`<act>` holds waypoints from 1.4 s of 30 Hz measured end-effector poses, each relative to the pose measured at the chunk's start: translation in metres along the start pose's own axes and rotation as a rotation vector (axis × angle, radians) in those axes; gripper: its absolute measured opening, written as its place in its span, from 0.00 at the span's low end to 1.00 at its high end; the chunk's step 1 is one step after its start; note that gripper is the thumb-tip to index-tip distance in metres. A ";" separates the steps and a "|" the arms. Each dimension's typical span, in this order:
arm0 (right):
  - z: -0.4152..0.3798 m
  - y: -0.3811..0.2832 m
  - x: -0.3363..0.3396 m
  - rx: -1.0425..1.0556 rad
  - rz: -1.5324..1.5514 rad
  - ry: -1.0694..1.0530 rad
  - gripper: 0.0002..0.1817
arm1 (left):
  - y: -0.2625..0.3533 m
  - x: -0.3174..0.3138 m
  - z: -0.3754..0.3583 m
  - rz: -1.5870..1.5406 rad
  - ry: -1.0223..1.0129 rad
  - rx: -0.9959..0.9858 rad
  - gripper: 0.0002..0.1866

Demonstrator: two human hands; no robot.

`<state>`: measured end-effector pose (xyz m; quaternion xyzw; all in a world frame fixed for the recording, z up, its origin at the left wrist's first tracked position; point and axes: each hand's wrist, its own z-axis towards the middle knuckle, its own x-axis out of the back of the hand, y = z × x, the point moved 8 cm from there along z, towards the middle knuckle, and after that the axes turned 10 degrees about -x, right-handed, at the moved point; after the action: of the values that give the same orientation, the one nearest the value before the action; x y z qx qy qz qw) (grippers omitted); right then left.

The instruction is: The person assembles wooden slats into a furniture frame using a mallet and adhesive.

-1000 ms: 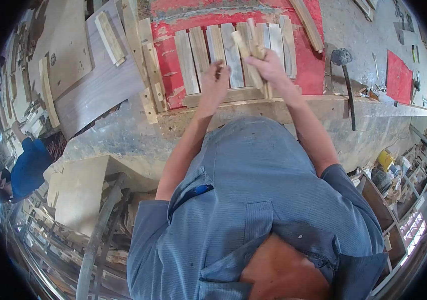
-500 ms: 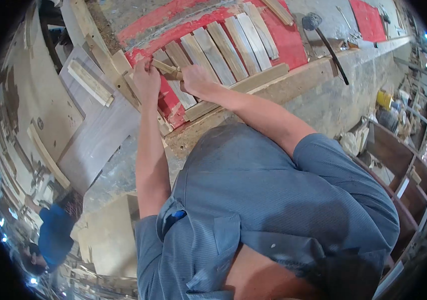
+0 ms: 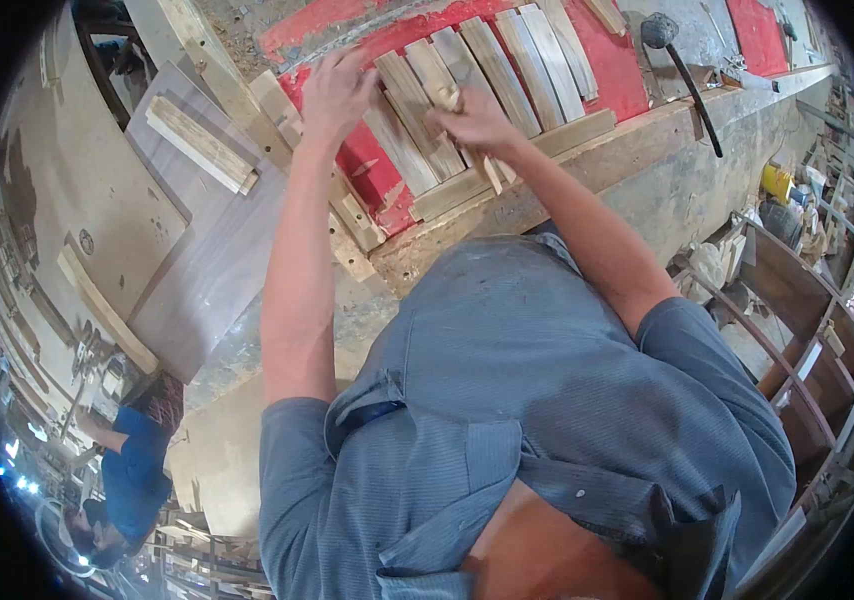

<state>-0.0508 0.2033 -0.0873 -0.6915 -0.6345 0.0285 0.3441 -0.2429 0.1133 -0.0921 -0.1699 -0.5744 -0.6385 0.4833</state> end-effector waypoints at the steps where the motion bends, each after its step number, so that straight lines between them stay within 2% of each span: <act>1: -0.004 0.000 0.013 0.038 0.104 0.135 0.17 | 0.011 -0.008 0.012 -0.020 0.031 -0.061 0.15; 2: 0.006 0.010 0.010 0.031 0.104 0.133 0.17 | 0.022 -0.013 0.017 -0.040 0.061 -0.126 0.16; 4: 0.017 -0.012 0.024 0.228 -0.277 0.448 0.15 | 0.028 -0.024 0.016 0.024 -0.014 -0.098 0.16; 5: 0.016 -0.021 0.026 0.239 -0.282 0.451 0.15 | 0.025 -0.030 0.017 0.088 -0.089 -0.066 0.16; 7: 0.015 -0.030 0.021 0.116 -0.313 0.400 0.14 | 0.018 -0.031 0.015 0.042 -0.077 -0.037 0.15; 8: 0.028 -0.024 0.014 0.113 -0.312 0.399 0.14 | 0.016 -0.030 0.013 0.043 -0.061 -0.031 0.14; 10: 0.048 -0.023 0.003 0.266 -0.406 0.522 0.15 | 0.007 -0.033 0.010 0.037 -0.054 -0.030 0.13; 13: 0.034 -0.038 0.003 0.202 -0.427 0.527 0.12 | -0.006 -0.032 0.013 -0.077 0.013 -0.033 0.13; 15: 0.032 -0.035 0.000 0.258 -0.450 0.561 0.11 | -0.035 -0.043 0.003 -0.678 0.036 0.453 0.13; 16: 0.030 -0.039 -0.001 0.324 -0.475 0.593 0.11 | -0.039 -0.039 0.002 -0.647 0.131 0.473 0.14; 20: 0.033 -0.035 -0.002 0.332 -0.527 0.553 0.11 | -0.039 -0.042 0.024 -0.625 0.186 0.408 0.15; 22: 0.031 -0.035 -0.005 0.398 -0.537 0.483 0.12 | -0.029 -0.045 0.039 -0.370 0.095 0.309 0.15; 26: 0.038 -0.028 0.003 0.303 -0.470 0.547 0.12 | -0.032 -0.044 0.046 -0.532 0.223 0.371 0.16; 28: 0.037 -0.022 0.010 0.388 -0.408 0.308 0.15 | -0.026 -0.064 0.050 -0.455 -0.057 0.386 0.15; 29: 0.028 -0.022 0.019 0.388 -0.417 0.308 0.15 | -0.021 -0.068 0.050 -0.461 -0.051 0.389 0.15; 31: 0.009 -0.009 0.055 0.207 -0.235 0.531 0.16 | 0.024 -0.075 0.060 -0.089 -0.130 -0.023 0.14; 33: 0.032 0.017 0.055 0.237 -0.205 0.595 0.16 | 0.027 -0.076 0.052 -0.100 -0.125 0.008 0.14; 35: 0.047 0.009 0.045 0.215 -0.488 0.500 0.16 | 0.016 -0.074 0.053 -0.051 -0.132 0.024 0.14; 39: 0.045 0.014 0.041 0.213 -0.472 0.512 0.19 | 0.009 -0.079 0.054 -0.032 -0.172 0.012 0.14; 41: 0.040 0.019 0.040 0.205 -0.479 0.454 0.19 | -0.004 -0.075 0.053 -0.313 -0.068 0.150 0.14; 42: 0.037 0.024 0.040 0.197 -0.492 0.397 0.20 | -0.002 -0.077 0.052 -0.315 -0.070 0.149 0.14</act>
<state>-0.0402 0.2569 -0.1122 -0.4728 -0.6973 -0.1296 0.5230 -0.2259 0.1919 -0.1378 -0.0637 -0.6562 -0.6556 0.3682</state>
